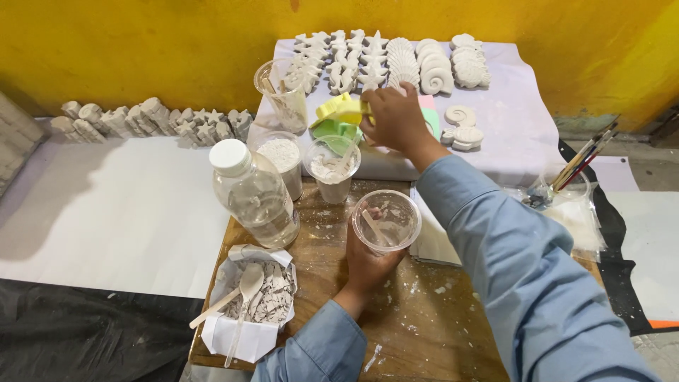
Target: Prepare a mixture and spoon it into a silicone mold
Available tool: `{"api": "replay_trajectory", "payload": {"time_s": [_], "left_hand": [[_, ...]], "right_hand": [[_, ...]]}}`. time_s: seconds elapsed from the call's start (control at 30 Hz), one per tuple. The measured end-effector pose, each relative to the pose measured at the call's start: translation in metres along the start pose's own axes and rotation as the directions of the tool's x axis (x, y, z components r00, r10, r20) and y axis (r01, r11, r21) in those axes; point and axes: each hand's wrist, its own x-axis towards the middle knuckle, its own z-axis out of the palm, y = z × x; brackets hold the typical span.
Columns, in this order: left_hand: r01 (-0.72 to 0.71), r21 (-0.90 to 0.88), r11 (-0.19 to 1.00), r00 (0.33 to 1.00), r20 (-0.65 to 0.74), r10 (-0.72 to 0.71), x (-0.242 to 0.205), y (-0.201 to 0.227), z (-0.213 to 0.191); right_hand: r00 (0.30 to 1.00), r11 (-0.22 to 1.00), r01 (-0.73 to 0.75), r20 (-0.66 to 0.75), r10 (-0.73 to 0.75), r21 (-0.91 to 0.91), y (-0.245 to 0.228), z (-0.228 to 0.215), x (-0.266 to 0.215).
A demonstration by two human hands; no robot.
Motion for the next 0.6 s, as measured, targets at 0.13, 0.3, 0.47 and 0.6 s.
{"api": "replay_trajectory", "payload": {"time_s": [0.13,0.3,0.47,0.6], "left_hand": [[0.01,0.036,0.999,1.0,-0.023,-0.009,0.002,0.01,-0.002],[0.033,0.164,0.986,0.999,-0.015,-0.031,0.004,0.02,-0.006],[0.089,0.028,0.996,0.99,-0.108,-0.086,0.004,0.014,-0.002],[0.019,0.058,0.998,0.976,-0.217,-0.006,0.01,0.026,0.002]], "right_hand": [[0.982,0.943,-0.182,0.1,0.16,0.278,0.019,-0.021,0.006],[0.827,0.548,-0.5,0.18,0.533,0.671,0.025,-0.076,-0.001],[0.713,0.477,-0.673,0.322,0.623,0.566,0.038,-0.132,-0.06],[0.606,0.638,-0.747,0.587,0.537,0.188,0.035,-0.187,-0.125]]}}
